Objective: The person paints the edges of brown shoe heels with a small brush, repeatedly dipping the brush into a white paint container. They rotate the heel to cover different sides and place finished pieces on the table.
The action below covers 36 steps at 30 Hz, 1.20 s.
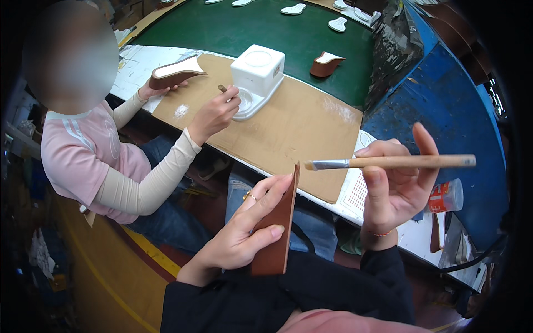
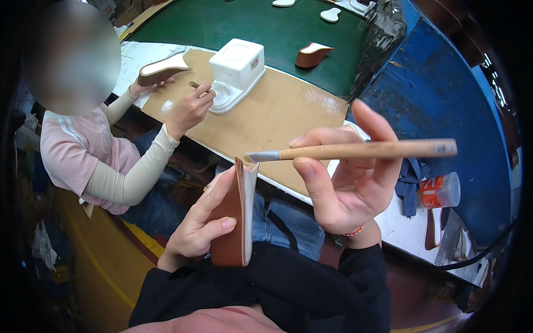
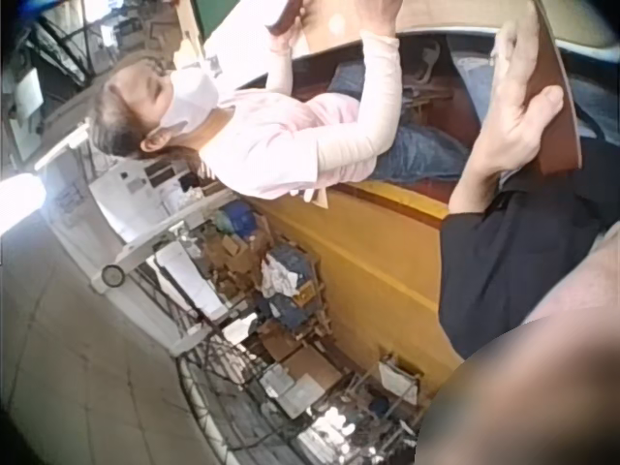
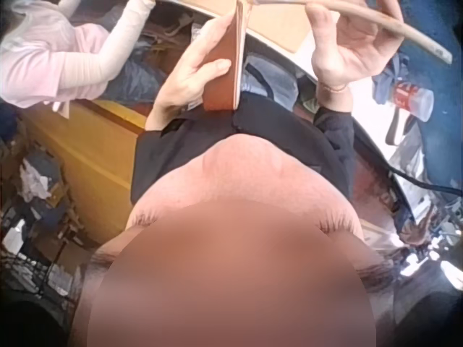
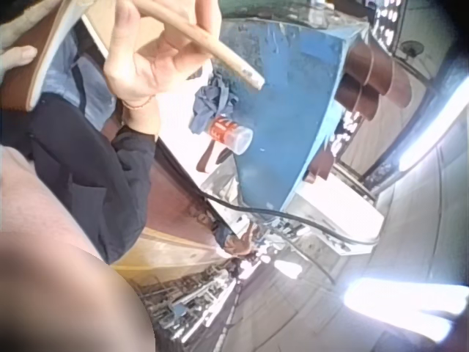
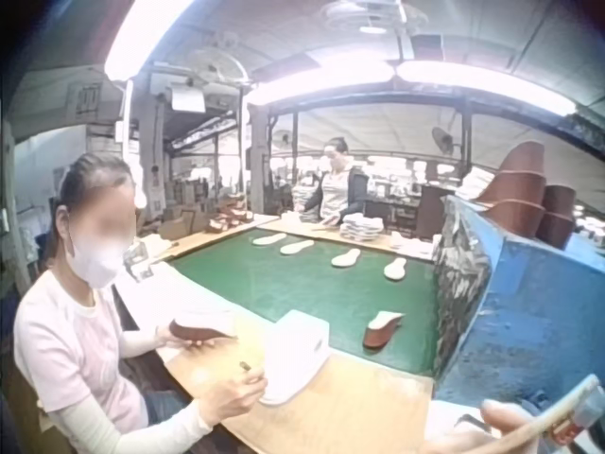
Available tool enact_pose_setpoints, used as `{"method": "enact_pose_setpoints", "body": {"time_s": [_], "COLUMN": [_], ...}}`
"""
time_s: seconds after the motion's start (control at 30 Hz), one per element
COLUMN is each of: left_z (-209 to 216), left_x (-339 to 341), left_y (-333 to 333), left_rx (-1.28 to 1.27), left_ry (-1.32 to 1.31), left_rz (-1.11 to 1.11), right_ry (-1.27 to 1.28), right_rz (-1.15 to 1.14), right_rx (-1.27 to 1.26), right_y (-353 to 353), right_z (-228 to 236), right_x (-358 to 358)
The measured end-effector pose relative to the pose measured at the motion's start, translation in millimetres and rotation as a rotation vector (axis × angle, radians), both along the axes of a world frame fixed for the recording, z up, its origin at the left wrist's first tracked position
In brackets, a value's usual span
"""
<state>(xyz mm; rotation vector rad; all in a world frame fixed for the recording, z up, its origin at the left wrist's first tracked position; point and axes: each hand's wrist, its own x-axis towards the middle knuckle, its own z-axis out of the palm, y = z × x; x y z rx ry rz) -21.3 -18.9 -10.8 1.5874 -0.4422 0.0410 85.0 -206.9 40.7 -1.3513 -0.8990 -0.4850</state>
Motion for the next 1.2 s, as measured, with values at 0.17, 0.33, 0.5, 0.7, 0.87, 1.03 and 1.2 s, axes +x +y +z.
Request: {"method": "enact_pose_setpoints", "body": {"time_s": [0.17,0.33,0.5,0.7,0.87,1.03,1.2], "left_z": [3,4,4,4,3,3,5], "left_x": [5,8,9,11,12,11,12], "left_y": [-5,-7,-10,-15,-16,-18,-21], "left_rx": [0.049,0.087,0.110,0.078,0.059,0.017,-0.080], "left_ry": [-0.019,-0.062,-0.060,-0.062,-0.074,-0.049,0.003], "left_rz": [0.063,0.073,0.095,0.116,0.144,0.155,0.171], "right_ry": [-0.110,-0.164,-0.175,-0.257,-0.263,-0.262,-0.298], "right_rz": [-0.069,-0.073,-0.070,-0.094,-0.051,-0.043,-0.041], "right_rx": [-0.058,-0.069,-0.103,-0.170,-0.158,-0.170,-0.166], "right_y": [0,1,-1,-3,-2,-2,1], "right_z": [-7,-9,-8,-8,-11,-12,-15], "right_x": [0,1,0,1,2,2,2]}}
